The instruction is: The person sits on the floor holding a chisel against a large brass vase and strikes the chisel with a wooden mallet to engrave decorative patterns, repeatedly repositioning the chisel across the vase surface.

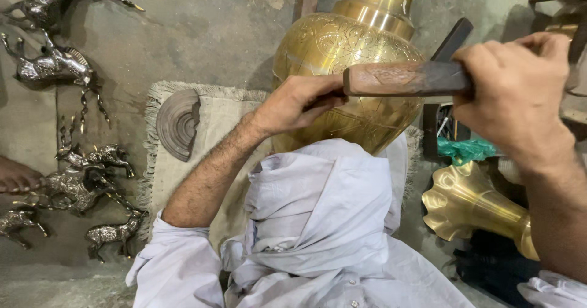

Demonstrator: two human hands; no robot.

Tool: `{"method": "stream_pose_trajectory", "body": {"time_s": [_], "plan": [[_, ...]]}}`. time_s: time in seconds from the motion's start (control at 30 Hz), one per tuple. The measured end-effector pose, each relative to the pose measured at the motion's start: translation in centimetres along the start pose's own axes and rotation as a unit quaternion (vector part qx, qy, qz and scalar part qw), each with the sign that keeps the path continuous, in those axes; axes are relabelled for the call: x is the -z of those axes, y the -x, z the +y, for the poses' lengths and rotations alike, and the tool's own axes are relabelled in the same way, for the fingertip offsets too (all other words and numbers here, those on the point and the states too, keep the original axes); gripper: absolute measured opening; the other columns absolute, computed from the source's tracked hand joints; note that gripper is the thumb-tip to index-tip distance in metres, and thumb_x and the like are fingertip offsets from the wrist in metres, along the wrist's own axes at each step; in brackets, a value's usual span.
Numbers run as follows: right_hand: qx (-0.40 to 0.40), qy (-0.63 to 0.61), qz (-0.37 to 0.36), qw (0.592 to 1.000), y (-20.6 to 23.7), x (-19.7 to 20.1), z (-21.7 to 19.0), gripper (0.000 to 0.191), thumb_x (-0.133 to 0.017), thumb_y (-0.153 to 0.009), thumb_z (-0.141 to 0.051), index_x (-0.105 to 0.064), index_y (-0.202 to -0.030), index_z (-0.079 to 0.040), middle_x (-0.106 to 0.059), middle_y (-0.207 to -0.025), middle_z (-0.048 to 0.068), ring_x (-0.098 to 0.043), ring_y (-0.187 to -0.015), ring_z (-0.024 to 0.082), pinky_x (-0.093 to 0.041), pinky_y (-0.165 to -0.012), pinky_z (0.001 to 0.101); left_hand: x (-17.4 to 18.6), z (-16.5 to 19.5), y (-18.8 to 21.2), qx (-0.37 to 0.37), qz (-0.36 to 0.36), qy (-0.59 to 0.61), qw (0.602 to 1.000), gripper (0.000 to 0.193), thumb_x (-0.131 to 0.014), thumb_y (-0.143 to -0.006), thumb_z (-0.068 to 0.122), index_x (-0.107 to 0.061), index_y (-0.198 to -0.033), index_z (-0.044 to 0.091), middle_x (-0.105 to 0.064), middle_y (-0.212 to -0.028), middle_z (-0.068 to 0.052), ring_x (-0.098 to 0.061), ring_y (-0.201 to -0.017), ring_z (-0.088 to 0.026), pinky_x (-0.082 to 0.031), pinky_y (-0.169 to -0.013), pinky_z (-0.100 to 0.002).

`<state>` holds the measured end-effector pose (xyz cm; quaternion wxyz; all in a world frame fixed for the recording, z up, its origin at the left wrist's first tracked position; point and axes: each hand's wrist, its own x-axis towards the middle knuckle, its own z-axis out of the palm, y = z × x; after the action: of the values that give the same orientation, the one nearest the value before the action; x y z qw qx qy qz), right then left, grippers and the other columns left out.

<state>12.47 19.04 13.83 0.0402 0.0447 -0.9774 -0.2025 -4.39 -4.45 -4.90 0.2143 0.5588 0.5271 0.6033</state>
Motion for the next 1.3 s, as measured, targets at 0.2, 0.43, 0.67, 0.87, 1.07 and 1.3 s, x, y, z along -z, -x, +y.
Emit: {"method": "stream_pose_trajectory", "body": {"time_s": [0.2, 0.43, 0.67, 0.87, 1.07, 1.3], "plan": [[-0.064, -0.124, -0.065, 0.988, 0.5, -0.1, 1.6, 0.033, -0.085, -0.098, -0.017, -0.067, -0.121, -0.002, -0.074, -0.093, 0.012, -0.074, -0.082, 0.022, -0.055, -0.097, 0.0376, -0.8, 0.1, 0.3, 0.019, 0.024, 0.003, 1.0, 0.04, -0.07, -0.106, 0.007, -0.055, -0.143, 0.009, -0.077, -0.121, -0.008, -0.078, -0.112, -0.02, -0.066, -0.102, -0.033], [-0.12, -0.274, -0.076, 0.951, -3.5, 2.5, 0.6, 0.045, -0.084, -0.093, -0.019, -0.062, -0.13, -0.006, -0.069, -0.097, 0.012, -0.07, -0.085, 0.024, -0.056, -0.082, 0.0394, -2.4, 0.1, 1.4, 0.03, 0.122, 0.022, 0.992, 0.042, -0.07, -0.105, 0.006, -0.052, -0.143, 0.003, -0.076, -0.119, -0.011, -0.076, -0.111, -0.02, -0.065, -0.101, -0.035], [0.043, -0.178, -0.056, 0.981, -7.2, 2.4, 0.7, 0.043, -0.087, -0.083, -0.005, -0.067, -0.121, 0.0, -0.069, -0.091, 0.018, -0.069, -0.074, 0.032, -0.054, -0.065, 0.039, -4.2, -0.1, 2.5, 0.09, 0.192, 0.086, 0.973, 0.04, -0.068, -0.105, 0.0, -0.053, -0.141, 0.004, -0.076, -0.119, -0.01, -0.076, -0.113, -0.018, -0.066, -0.102, -0.034], [0.052, -0.107, -0.174, 0.978, -9.8, 3.0, 0.1, 0.04, -0.084, -0.077, -0.004, -0.067, -0.114, -0.005, -0.068, -0.08, 0.014, -0.069, -0.068, 0.028, -0.054, -0.063, 0.0387, -6.2, 0.0, 3.3, 0.131, 0.243, 0.156, 0.948, 0.034, -0.066, -0.106, -0.002, -0.057, -0.139, 0.004, -0.076, -0.117, -0.009, -0.076, -0.111, -0.017, -0.065, -0.104, -0.032], [0.11, -0.058, -0.109, 0.986, -11.5, 4.4, -1.6, 0.037, -0.082, -0.076, -0.007, -0.068, -0.11, -0.004, -0.069, -0.084, 0.014, -0.07, -0.071, 0.029, -0.054, -0.061, 0.0381, -7.7, -0.1, 3.9, 0.171, 0.294, 0.176, 0.924, 0.03, -0.069, -0.104, -0.001, -0.058, -0.132, 0.003, -0.076, -0.114, -0.011, -0.074, -0.108, -0.016, -0.062, -0.101, -0.031], [0.081, 0.003, -0.198, 0.977, -13.6, 4.8, -2.9, 0.025, -0.078, -0.083, -0.006, -0.07, -0.107, -0.008, -0.069, -0.076, 0.014, -0.071, -0.067, 0.029, -0.055, -0.058, 0.0386, -9.0, 0.4, 4.1, 0.175, 0.351, 0.147, 0.908, 0.029, -0.068, -0.101, -0.002, -0.057, -0.128, -0.002, -0.076, -0.112, -0.01, -0.075, -0.104, -0.016, -0.062, -0.097, -0.032]]}}
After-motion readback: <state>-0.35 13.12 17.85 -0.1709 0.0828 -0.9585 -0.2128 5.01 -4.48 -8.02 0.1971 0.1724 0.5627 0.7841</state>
